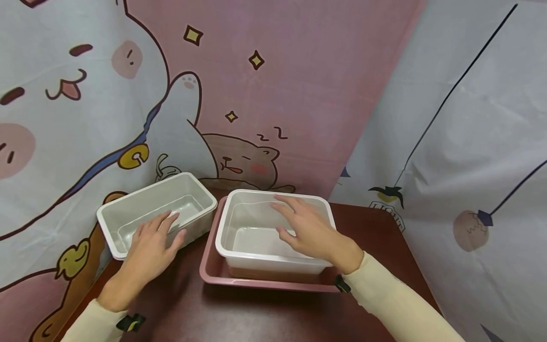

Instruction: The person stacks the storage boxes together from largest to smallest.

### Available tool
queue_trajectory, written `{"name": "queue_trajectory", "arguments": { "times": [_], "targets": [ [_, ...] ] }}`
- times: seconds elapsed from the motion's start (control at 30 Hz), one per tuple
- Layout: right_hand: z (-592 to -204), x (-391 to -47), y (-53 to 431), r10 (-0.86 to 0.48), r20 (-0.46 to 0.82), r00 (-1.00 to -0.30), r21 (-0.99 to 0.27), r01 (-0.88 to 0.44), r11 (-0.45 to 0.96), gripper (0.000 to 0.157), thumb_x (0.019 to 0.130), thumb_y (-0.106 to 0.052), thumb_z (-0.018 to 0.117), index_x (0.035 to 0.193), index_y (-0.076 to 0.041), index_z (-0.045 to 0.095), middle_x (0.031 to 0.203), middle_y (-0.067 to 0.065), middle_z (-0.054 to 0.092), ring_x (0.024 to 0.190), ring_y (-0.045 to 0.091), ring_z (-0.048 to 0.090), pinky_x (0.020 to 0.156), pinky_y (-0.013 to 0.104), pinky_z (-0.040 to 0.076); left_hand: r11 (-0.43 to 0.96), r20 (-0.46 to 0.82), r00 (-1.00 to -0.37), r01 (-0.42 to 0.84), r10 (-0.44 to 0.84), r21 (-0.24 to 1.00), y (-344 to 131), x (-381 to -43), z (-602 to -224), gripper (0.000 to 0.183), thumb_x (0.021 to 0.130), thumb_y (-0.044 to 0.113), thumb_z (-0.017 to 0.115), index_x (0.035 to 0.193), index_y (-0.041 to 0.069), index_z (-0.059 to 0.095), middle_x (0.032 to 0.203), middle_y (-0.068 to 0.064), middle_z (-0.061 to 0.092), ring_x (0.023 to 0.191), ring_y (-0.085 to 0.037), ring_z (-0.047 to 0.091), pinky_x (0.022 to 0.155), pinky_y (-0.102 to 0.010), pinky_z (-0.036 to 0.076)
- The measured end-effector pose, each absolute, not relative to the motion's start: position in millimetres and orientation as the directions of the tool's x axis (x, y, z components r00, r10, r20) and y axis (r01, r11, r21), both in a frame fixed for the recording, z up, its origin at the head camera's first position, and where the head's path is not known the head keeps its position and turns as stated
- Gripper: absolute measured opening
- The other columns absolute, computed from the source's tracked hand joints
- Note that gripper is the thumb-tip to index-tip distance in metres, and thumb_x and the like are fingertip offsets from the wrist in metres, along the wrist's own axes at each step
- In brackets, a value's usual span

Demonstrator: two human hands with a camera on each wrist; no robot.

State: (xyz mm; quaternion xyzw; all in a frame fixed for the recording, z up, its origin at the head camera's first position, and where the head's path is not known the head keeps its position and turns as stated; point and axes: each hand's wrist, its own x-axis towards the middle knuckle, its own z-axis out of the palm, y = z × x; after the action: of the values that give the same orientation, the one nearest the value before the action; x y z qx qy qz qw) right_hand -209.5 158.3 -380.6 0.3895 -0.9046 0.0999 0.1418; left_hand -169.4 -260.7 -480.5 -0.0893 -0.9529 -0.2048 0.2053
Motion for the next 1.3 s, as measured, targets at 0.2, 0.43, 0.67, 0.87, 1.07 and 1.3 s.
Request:
{"name": "queue_trajectory", "arguments": {
  "times": [0.2,0.43,0.67,0.87,1.07,1.3],
  "targets": [
    [-379.7,-218.6,144.7,-0.695,0.308,-0.650,-0.061,-0.742,0.667,0.064,0.110,-0.028,0.078,0.168,-0.010,0.061,0.173,0.018,0.060,0.154,0.040,0.066,0.125,0.060,0.057,0.903,0.418,-0.907,0.224,0.056,0.365,-270.9,-167.5,-479.2,0.061,0.114,0.036,0.072,0.160,-0.002,0.064,0.166,-0.036,0.059,0.152,-0.060,0.055,0.121,-0.083,0.036],
    [-378.2,-230.7,129.9,-0.717,0.295,-0.631,-0.078,-0.764,0.640,0.063,0.111,-0.027,0.076,0.169,-0.006,0.060,0.171,0.021,0.061,0.154,0.040,0.065,0.128,0.060,0.054,0.901,0.415,-0.910,0.181,0.001,0.395,-283.1,-166.8,-478.0,0.060,0.114,0.034,0.071,0.159,-0.004,0.062,0.166,-0.040,0.057,0.149,-0.065,0.054,0.122,-0.085,0.034],
    [-376.6,-245.0,113.5,-0.723,0.257,-0.641,-0.110,-0.762,0.638,0.060,0.115,-0.028,0.071,0.170,-0.008,0.059,0.173,0.018,0.059,0.156,0.038,0.063,0.131,0.059,0.051,0.896,0.400,-0.915,0.133,-0.054,0.424,-293.8,-162.7,-479.0,0.059,0.114,0.033,0.070,0.159,-0.005,0.062,0.165,-0.042,0.055,0.146,-0.070,0.051,0.120,-0.086,0.033],
    [-374.0,-254.6,101.5,-0.727,0.240,-0.643,-0.144,-0.764,0.629,0.058,0.115,-0.027,0.070,0.168,-0.007,0.060,0.172,0.019,0.060,0.156,0.040,0.063,0.126,0.063,0.054,0.899,0.391,-0.916,0.094,-0.091,0.427,-303.9,-161.4,-478.7,0.058,0.115,0.033,0.068,0.159,-0.004,0.062,0.164,-0.043,0.054,0.141,-0.075,0.051,0.113,-0.090,0.035],
    [-370.2,-264.0,89.0,-0.728,0.218,-0.650,-0.163,-0.760,0.630,0.057,0.116,-0.028,0.067,0.169,-0.006,0.060,0.173,0.018,0.060,0.157,0.039,0.062,0.127,0.061,0.053,0.903,0.404,-0.908,0.080,-0.108,0.422,-312.0,-161.2,-477.7,0.056,0.115,0.031,0.067,0.157,-0.005,0.063,0.162,-0.044,0.056,0.139,-0.075,0.053,0.107,-0.092,0.038],
    [-367.8,-276.3,74.4,-0.720,0.176,-0.671,-0.180,-0.741,0.646,0.060,0.117,-0.028,0.066,0.173,-0.009,0.056,0.174,0.015,0.059,0.158,0.037,0.061,0.131,0.056,0.052,0.899,0.434,-0.890,0.071,-0.137,0.431,-322.2,-159.2,-479.0,0.054,0.114,0.028,0.067,0.153,-0.008,0.064,0.159,-0.044,0.058,0.136,-0.075,0.055,0.103,-0.094,0.041]
  ]
}}
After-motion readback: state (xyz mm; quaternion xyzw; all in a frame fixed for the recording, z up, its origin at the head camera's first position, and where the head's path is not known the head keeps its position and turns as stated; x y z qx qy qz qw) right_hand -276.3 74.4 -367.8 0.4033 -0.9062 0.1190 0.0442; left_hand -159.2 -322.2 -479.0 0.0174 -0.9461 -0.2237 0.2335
